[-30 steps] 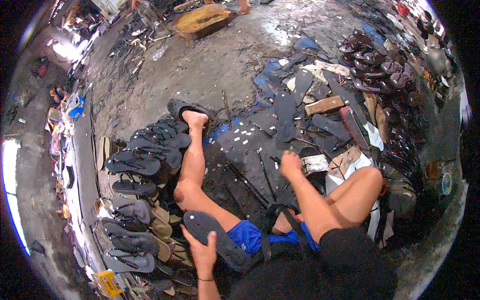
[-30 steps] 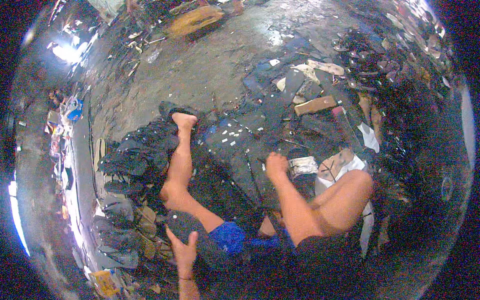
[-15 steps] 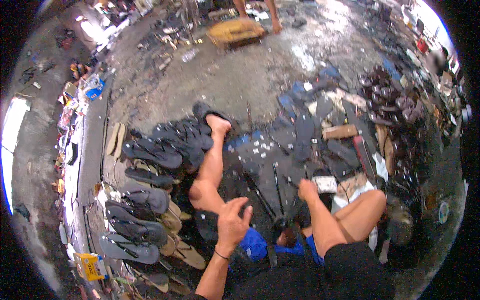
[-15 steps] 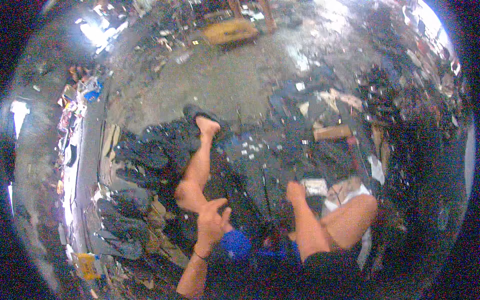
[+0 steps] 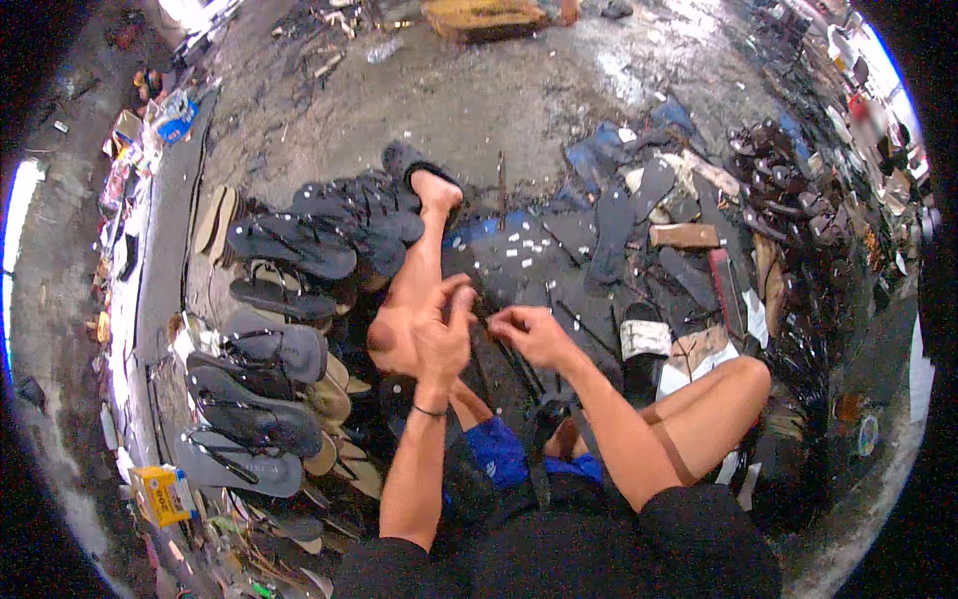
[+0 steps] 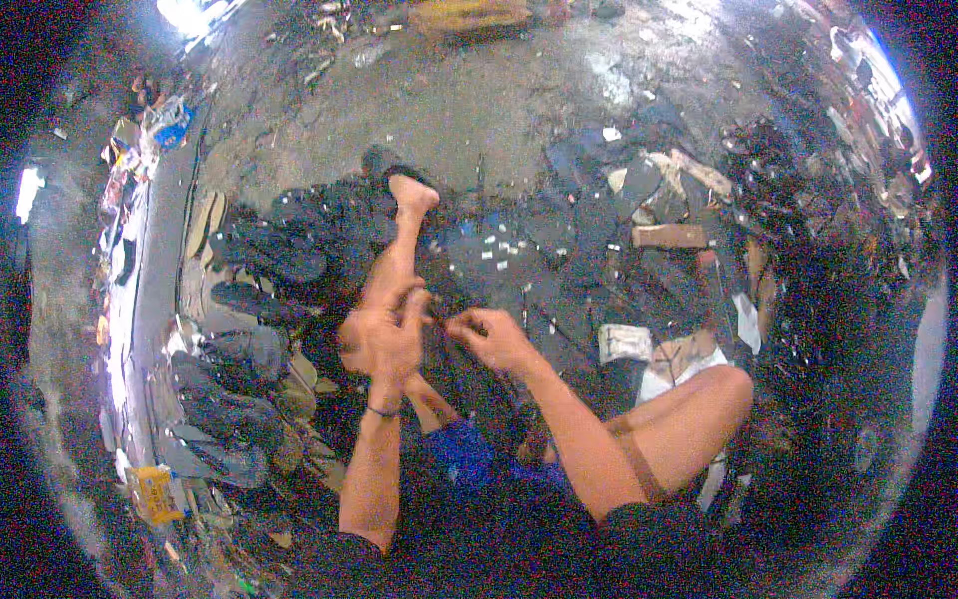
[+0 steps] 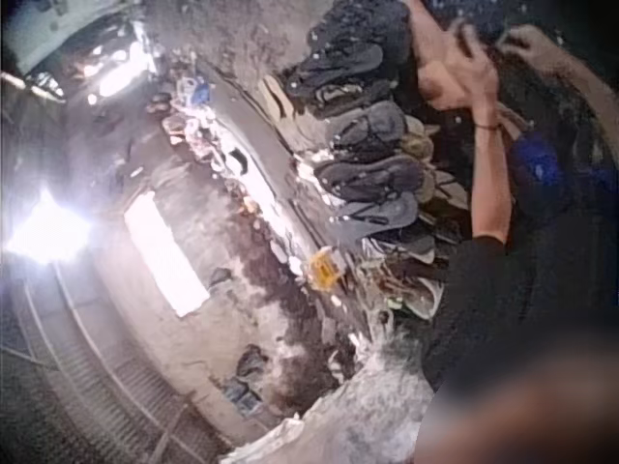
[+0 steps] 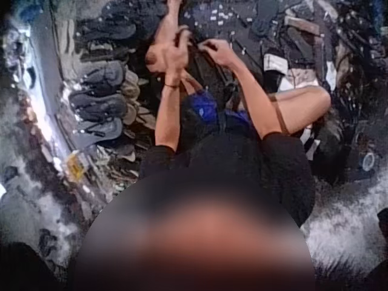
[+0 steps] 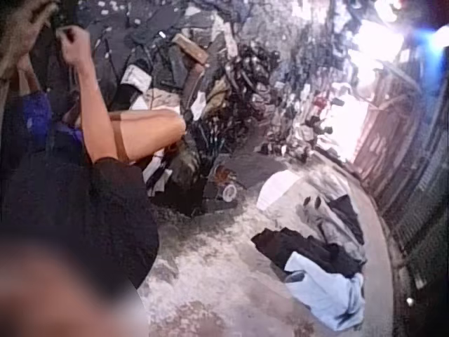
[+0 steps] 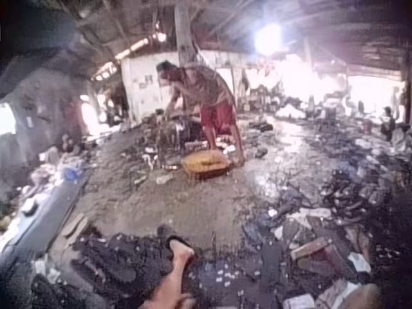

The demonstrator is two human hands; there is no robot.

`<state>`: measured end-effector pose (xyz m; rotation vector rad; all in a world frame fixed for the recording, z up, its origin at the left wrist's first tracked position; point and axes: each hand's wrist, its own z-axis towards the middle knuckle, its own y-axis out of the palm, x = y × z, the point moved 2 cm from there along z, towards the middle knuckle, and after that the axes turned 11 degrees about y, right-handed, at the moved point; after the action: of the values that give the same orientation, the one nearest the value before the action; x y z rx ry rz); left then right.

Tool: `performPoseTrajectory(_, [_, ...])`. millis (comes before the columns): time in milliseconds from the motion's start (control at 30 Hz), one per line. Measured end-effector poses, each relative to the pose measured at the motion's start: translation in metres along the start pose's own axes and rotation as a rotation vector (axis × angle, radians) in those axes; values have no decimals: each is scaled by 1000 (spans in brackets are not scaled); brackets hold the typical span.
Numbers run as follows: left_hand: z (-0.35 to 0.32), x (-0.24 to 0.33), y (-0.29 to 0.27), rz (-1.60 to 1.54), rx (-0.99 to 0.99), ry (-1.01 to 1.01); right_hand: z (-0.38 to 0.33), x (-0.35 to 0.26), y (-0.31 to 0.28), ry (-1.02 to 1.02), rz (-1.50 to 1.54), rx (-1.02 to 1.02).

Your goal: The person sits on the floor and repeatedly assembles black flip-flops by hand. They pick up a sole and a strap, thread the strap through a hole in the sole, and pull it tight. The person handles multiple sandals one at a time, placing finished units aside.

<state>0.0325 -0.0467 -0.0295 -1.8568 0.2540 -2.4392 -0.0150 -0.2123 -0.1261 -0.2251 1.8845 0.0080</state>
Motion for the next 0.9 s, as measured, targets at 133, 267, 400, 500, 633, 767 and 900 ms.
performPoseTrajectory(133, [16, 45, -54, -71, 215, 85, 22, 55, 19, 418, -385, 373])
performPoseTrajectory(267, [15, 76, -74, 30, 279, 138, 15, 109, 41, 367, -499, 442])
performPoseTrajectory(400, [9, 82, -72, 109, 221, 114, 7, 88, 29, 321, -140, 432])
performPoseTrajectory(500, [6, 80, -65, 104, 206, 39, -14, 24, 6, 290, 170, 397])
performPoseTrajectory(633, [5, 82, -52, -164, 115, -15, -60, -68, 4, 41, 334, 200])
performPoseTrajectory(767, [4, 83, -39, -316, 68, -136, -87, -107, 9, 51, 372, 119])
performPoseTrajectory(900, [2, 81, -31, -384, 92, -203, -100, -112, 3, 76, 344, 53])
